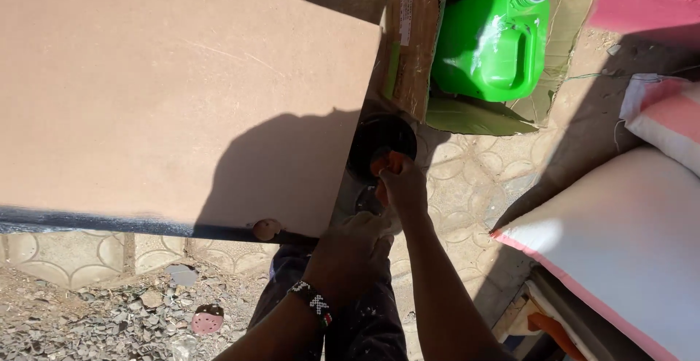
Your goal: Painting a wooden furniture component with black paint using a sponge
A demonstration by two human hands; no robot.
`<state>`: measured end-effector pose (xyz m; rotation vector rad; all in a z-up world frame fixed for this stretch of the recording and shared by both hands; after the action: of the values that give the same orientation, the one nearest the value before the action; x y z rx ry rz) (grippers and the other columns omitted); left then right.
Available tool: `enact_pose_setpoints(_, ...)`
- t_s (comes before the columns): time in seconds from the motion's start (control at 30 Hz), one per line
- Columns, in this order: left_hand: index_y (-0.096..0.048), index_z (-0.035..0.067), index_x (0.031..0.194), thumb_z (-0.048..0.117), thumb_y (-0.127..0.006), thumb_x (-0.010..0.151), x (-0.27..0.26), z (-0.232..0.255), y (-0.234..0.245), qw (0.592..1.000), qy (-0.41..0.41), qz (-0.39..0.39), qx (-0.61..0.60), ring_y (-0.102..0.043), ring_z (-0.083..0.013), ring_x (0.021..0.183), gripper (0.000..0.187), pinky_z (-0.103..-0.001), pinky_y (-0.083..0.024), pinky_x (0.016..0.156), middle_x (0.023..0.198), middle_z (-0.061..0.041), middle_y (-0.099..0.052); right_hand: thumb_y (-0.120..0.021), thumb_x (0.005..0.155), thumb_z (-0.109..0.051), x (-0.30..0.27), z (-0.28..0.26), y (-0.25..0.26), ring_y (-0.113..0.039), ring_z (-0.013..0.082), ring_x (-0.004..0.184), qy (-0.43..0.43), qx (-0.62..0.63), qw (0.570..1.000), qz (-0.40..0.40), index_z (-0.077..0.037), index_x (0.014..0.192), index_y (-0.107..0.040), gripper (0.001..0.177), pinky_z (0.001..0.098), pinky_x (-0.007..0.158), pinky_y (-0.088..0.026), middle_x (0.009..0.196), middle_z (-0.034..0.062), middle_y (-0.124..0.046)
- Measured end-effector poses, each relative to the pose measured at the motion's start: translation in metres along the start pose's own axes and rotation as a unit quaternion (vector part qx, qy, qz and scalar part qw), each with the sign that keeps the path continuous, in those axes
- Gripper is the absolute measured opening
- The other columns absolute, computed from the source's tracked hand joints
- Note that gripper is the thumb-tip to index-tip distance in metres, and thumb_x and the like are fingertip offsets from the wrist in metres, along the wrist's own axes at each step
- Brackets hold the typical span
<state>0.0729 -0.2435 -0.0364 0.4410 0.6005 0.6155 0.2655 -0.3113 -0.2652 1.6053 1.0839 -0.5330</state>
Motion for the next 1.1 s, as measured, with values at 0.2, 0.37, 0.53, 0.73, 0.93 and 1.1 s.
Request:
enact_pose_setpoints(0.2, -0.072, 0.017, 0.148, 0.038, -0.068, 0.108, 0.009, -0.013, -0.084, 0.996, 0.091, -0.013, -0.003, -0.078, -0.0378, 0.131, 0.045, -0.054, -0.064, 0.108, 0.142, -0.012, -0.076, -0.072, 0.113, -0.061, 0.040, -0.038, -0.029, -0.060, 0.0129, 0.048, 0.072, 0.050, 0.995, 0.036, -0.021, 0.088, -0.078, 0.048, 0.0315, 0.054, -0.056, 0.063, 0.0024, -0.066)
enact_pose_setpoints(0.37, -0.065, 0.015, 0.162, 0.041, -0.060, 0.112, 0.017, -0.065, -0.116, 0.971, 0.211, -0.076, -0.088, -0.073, -0.0420, 0.141, 0.057, -0.057, -0.062, 0.113, 0.150, -0.015, -0.072, -0.065, 0.118, -0.044, 0.107, -0.009, -0.061, -0.062, 0.0174, 0.057, 0.077, -0.138, 0.987, 0.019, -0.015, 0.085, -0.068, 0.044, 0.0347, 0.058, -0.054, 0.065, 0.0051, -0.065)
enact_pose_setpoints(0.53, -0.059, -0.001, 0.167, 0.030, -0.056, 0.111, 0.025, -0.100, -0.117, 0.930, 0.299, -0.040, -0.211, -0.065, -0.0540, 0.153, 0.064, -0.063, -0.058, 0.122, 0.161, -0.031, -0.065, -0.080, 0.112, -0.011, 0.135, -0.017, -0.087, -0.083, 0.0316, 0.073, 0.163, -0.339, 0.926, -0.006, 0.005, 0.105, -0.078, 0.017, 0.0386, 0.062, -0.065, 0.081, 0.0196, -0.079)
enact_pose_setpoints(0.73, -0.047, -0.003, 0.176, 0.025, -0.048, 0.112, 0.023, -0.123, -0.132, 0.888, 0.353, 0.015, -0.294, -0.057, -0.0564, 0.161, 0.070, -0.065, -0.053, 0.127, 0.172, -0.038, -0.056, -0.068, 0.117, -0.017, 0.126, 0.000, -0.060, -0.065, 0.0081, 0.059, 0.135, -0.176, 0.975, 0.007, -0.011, 0.093, -0.074, 0.026, 0.0208, 0.047, -0.051, 0.070, 0.0062, -0.069)
enact_pose_setpoints(0.93, -0.044, -0.001, 0.180, 0.019, -0.050, 0.112, 0.026, -0.156, -0.159, 0.855, 0.335, 0.052, -0.393, -0.051, -0.0554, 0.166, 0.071, -0.068, -0.047, 0.131, 0.177, -0.034, -0.053, -0.062, 0.103, -0.039, 0.086, 0.005, -0.060, -0.030, 0.0156, 0.039, -0.177, 0.230, 0.945, -0.151, -0.019, 0.063, -0.049, 0.047, 0.0343, 0.043, -0.016, 0.050, 0.0011, -0.040)
enact_pose_setpoints(1.1, -0.042, 0.001, 0.183, 0.015, -0.052, 0.111, 0.016, -0.192, -0.199, 0.816, 0.320, 0.069, -0.476, -0.047, -0.0545, 0.169, 0.073, -0.070, -0.043, 0.133, 0.181, -0.031, -0.050, -0.086, 0.103, -0.048, 0.080, 0.025, -0.084, -0.075, 0.0166, 0.084, -0.058, 0.021, 0.987, -0.147, -0.018, 0.124, -0.081, 0.037, 0.0356, 0.071, -0.058, 0.102, 0.0017, -0.084)
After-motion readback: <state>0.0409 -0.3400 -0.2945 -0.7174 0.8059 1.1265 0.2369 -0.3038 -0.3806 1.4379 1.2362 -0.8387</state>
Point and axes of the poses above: each hand's wrist, its own x-axis towards the middle knuckle, its own y-axis out of the back of the hand, z = x × y, the point moved 7 cm from there along x, towards the middle knuckle
